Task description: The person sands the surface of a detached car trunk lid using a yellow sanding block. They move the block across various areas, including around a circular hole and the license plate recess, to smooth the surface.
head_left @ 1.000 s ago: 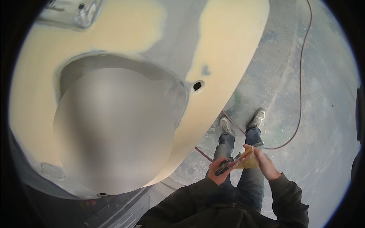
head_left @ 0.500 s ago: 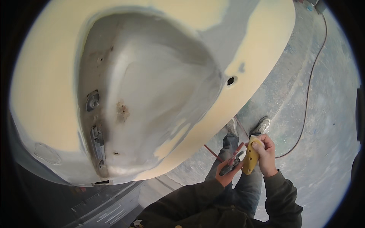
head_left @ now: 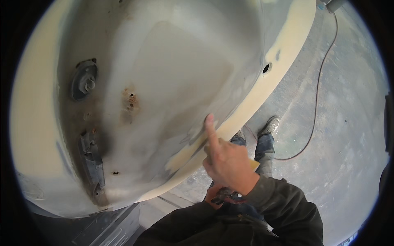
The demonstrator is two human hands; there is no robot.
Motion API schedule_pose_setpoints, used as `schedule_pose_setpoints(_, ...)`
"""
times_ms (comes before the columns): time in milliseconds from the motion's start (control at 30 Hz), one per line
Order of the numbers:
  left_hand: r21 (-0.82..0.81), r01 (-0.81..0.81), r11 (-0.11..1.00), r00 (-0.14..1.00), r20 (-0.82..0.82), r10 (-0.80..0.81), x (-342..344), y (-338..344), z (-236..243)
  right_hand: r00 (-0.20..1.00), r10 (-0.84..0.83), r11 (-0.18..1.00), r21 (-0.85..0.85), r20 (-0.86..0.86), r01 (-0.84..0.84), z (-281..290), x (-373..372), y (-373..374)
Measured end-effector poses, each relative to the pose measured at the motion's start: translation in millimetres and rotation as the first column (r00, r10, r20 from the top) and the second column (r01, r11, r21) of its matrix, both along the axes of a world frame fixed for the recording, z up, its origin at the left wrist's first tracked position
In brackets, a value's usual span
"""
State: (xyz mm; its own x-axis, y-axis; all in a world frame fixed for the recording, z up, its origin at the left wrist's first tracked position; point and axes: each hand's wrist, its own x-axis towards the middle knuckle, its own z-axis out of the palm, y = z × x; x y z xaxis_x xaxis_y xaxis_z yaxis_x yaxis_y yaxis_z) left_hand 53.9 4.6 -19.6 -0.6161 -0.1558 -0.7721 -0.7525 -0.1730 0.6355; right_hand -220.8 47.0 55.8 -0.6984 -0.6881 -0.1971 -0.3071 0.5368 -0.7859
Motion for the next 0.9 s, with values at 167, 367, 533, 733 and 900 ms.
schedule_pose_setpoints(167, 0.007, -0.04, 0.999, 0.997, -0.07, 0.041, 50.0, -11.8, -11.3, 0.991, 0.092, 0.996, -0.03, 0.098, -0.089, -0.2, 40.9, -9.3)
schedule_pose_setpoints(367, -0.002, -0.019, 1.0, 0.989, -0.146, 0.018, 71.9, -2.8, -7.0, 0.408, -0.01, 0.83, -0.22, 0.913, 0.513, -44.2, 78.8, 34.9)
schedule_pose_setpoints(533, -0.139, 0.045, 0.989, 0.99, -0.124, -0.062, 86.1, 8.1, 3.0, 0.313, -0.272, 0.614, -0.087, 0.91, 0.785, -72.5, 71.1, 65.3)
schedule_pose_setpoints(733, -0.007, -0.099, 0.995, 0.984, -0.151, 0.097, 99.9, 13.3, 0.9, 0.615, -0.395, 0.648, -0.268, 0.682, 0.713, -37.0, 29.8, 48.1)
schedule_pose_setpoints(900, 0.033, 0.046, 0.998, 0.983, -0.18, -0.04, 114.0, -6.7, 6.0, 0.036, 0.016, 0.361, -0.039, 0.999, 0.932, -29.7, 23.8, 32.2)
